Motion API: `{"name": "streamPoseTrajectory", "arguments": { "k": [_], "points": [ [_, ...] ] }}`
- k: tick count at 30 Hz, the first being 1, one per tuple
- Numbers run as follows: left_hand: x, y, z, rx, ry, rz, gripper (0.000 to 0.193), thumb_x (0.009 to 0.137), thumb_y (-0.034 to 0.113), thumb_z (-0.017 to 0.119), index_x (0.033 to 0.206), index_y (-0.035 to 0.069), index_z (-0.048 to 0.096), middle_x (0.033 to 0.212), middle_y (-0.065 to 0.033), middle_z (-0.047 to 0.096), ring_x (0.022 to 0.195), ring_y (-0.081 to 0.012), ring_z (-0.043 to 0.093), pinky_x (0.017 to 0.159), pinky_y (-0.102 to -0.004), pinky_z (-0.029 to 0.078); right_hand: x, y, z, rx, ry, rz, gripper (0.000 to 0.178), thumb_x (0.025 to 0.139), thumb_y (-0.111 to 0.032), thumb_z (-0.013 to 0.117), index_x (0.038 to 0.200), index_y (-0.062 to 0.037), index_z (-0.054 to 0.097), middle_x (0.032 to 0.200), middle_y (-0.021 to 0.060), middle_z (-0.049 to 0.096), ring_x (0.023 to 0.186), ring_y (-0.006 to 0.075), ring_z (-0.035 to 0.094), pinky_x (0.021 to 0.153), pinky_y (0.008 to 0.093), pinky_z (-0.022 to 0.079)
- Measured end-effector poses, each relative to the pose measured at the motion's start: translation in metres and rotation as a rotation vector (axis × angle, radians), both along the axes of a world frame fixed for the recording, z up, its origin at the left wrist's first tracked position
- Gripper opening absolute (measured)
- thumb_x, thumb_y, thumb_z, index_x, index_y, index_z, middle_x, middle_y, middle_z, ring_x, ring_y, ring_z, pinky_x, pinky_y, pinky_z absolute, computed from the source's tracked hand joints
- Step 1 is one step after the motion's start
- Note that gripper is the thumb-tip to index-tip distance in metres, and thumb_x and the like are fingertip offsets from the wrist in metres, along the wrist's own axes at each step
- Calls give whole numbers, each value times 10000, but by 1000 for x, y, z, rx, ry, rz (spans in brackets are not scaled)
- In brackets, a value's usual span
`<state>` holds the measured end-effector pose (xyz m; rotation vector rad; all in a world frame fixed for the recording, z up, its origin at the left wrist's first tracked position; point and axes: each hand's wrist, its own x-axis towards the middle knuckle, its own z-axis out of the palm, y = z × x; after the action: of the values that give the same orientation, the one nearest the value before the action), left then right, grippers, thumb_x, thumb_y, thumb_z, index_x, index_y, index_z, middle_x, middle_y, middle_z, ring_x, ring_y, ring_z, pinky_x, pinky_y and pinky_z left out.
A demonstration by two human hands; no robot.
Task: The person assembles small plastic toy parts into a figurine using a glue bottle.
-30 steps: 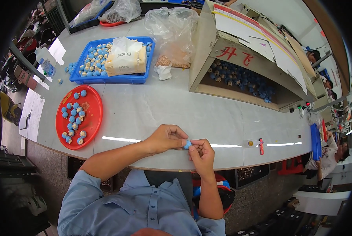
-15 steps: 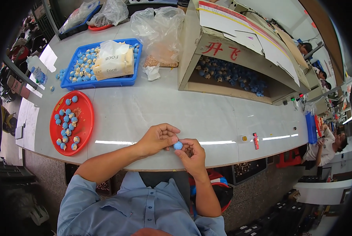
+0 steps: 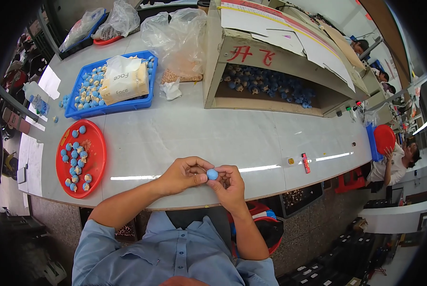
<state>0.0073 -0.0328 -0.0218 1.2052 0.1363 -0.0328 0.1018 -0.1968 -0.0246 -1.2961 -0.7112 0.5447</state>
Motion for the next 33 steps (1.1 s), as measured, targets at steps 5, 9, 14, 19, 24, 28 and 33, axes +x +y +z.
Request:
{"name": "streamPoseTrajectory", "arguments": {
  "k": [5, 9, 14, 19, 24, 28, 33],
  "points": [
    [1, -4, 10, 5, -98, 0, 344, 951, 153, 620, 1262, 19, 560, 1045, -51, 654, 974, -105, 600, 791, -237, 490, 2, -3, -3, 1, 14, -5, 378, 821, -12, 744, 1079, -35, 468, 883, 32, 594, 770, 59, 559, 671, 200, 467],
    [0, -5, 9, -9, -30, -25, 350, 958, 161, 610, 1278, 29, 562, 1051, -39, 651, 955, -99, 596, 770, -231, 484, -2, -3, -11, 68, 33, 9, 412, 809, -43, 769, 1066, -39, 448, 914, 53, 606, 817, 77, 592, 718, 208, 497],
    [1, -3, 8, 97, -28, -22, 384, 992, 273, 553, 1296, 40, 569, 1031, -32, 638, 818, -82, 547, 724, -229, 478, -4, -5, -16, 15, -95, -51, 393, 814, -20, 757, 1059, -33, 450, 870, 39, 584, 750, 56, 545, 655, 190, 455],
    [0, -3, 7, 119, -42, -28, 368, 1015, 283, 493, 1300, 65, 575, 1074, -35, 621, 841, -92, 537, 726, -241, 486, -6, -3, -15, -15, -169, -100, 367, 811, -2, 749, 1035, -29, 459, 783, 20, 565, 673, 39, 506, 586, 179, 421],
    [0, -3, 2, 188, -95, -3, 362, 1030, 275, 453, 1310, 78, 569, 1126, -54, 571, 913, -120, 553, 729, -254, 492, -7, -1, -7, -143, -295, -145, 363, 791, -11, 768, 971, -26, 454, 690, 13, 547, 594, 32, 501, 519, 188, 411],
    [-1, -4, 7, 219, -89, -9, 390, 1034, 319, 439, 1289, 60, 579, 1070, -45, 541, 906, -108, 542, 749, -245, 482, -6, -1, -8, -158, -312, -151, 361, 778, -21, 784, 926, -30, 455, 691, 15, 547, 593, 32, 505, 512, 191, 412],
    [-1, -7, 9, 230, -87, 0, 389, 1034, 323, 438, 1266, 48, 587, 1030, -39, 535, 880, -106, 538, 755, -247, 475, -6, -1, -6, -167, -324, -156, 373, 758, -58, 816, 876, -41, 463, 681, 11, 541, 585, 33, 492, 504, 195, 410]
  ]
}}
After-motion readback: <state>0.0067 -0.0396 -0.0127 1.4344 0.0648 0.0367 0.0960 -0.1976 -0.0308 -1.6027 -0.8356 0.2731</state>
